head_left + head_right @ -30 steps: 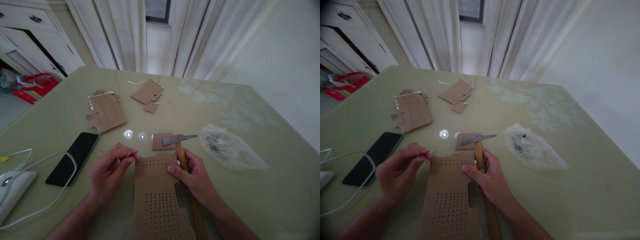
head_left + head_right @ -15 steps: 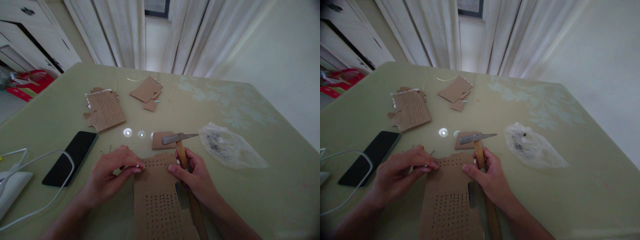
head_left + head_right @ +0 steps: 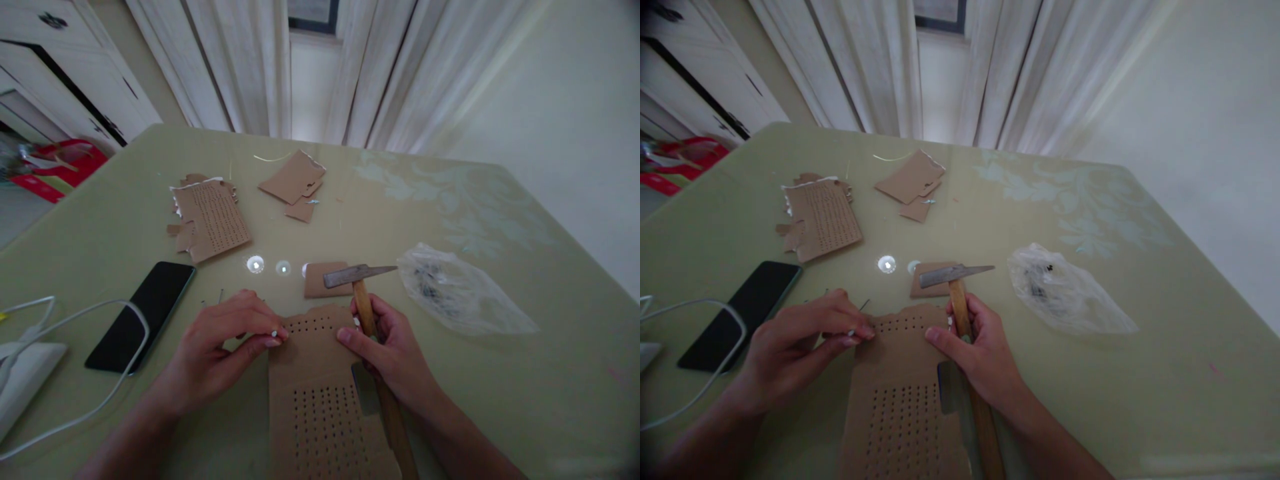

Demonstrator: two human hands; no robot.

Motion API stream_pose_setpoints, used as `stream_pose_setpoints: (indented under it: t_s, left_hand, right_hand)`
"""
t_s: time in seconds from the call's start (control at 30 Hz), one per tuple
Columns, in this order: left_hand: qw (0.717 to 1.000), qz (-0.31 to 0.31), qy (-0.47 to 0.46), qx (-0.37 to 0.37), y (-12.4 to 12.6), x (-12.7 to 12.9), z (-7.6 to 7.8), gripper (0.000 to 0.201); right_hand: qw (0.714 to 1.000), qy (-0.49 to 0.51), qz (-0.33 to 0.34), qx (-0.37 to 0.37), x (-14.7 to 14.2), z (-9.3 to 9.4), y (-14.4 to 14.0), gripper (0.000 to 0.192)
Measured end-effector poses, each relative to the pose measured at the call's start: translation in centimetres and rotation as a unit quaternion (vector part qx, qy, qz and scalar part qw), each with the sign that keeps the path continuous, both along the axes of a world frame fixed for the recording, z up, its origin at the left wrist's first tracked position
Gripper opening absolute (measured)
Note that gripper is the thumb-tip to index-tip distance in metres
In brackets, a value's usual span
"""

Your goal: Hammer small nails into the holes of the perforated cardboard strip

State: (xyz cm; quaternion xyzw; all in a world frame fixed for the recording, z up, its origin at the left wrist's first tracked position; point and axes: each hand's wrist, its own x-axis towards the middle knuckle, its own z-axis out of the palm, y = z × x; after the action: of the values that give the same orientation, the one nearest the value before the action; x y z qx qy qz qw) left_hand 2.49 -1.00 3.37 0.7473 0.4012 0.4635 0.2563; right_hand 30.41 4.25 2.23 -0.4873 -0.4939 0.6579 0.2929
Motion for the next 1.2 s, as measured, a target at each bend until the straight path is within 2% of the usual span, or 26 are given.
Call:
stream_pose_setpoints:
  t_s: [1.2]
  left_hand:
    - [1.0, -0.013, -0.02, -0.012, -0.2, -0.07, -0.09, 0.013]
  right_hand:
    - [1.0, -0.004, -0.001, 0.006, 0.21, -0.19, -0.09, 0.052]
